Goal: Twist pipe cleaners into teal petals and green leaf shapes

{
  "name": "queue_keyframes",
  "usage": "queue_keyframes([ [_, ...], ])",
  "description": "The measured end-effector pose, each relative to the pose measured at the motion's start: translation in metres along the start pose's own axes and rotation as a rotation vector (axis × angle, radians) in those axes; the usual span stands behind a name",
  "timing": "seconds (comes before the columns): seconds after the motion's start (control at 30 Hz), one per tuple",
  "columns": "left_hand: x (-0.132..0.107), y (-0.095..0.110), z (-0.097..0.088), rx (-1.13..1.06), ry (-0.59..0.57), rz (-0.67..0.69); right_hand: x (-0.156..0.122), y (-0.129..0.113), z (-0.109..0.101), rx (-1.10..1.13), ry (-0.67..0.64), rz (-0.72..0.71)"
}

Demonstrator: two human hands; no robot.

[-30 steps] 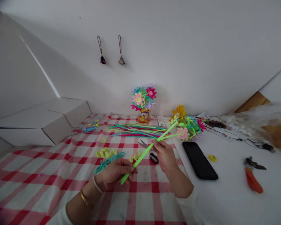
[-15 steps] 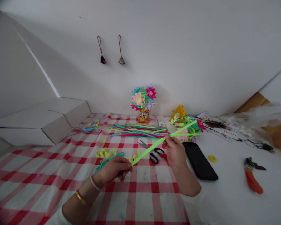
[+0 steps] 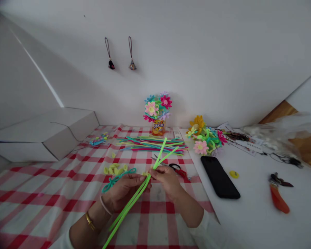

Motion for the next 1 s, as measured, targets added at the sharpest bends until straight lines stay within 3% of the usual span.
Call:
queue_keyframes([
  [0.23,0.003,-0.011,-0.005,0.009,0.008,-0.063,-0.002,-0.004,0.000,-0.065,0.061,0.002],
  [0.4,0.004,-0.011,-0.004,-0.008,0.017,-0.002,-0.001,-0.001,-0.001,-0.087,0.064,-0.006],
  [0.6,0.005,-0.013,-0.003,-0.008,-0.008,-0.030,-0.001,-0.002,-0.001,-0.141,0.064,-0.031],
  [1.0,0.002,0.004,0.001,0.138,0.081,0.059,0.000,0.001,0.000,-0.049,0.002,-0.046],
])
Point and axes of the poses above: each hand's wrist, its own x-axis towards the middle knuckle, its own z-axis out of the palm, y = z × x, the point moved 3 cm from there along x, towards the middle knuckle, and after that the axes turned 14 degrees about -y, right-handed, at the moved point
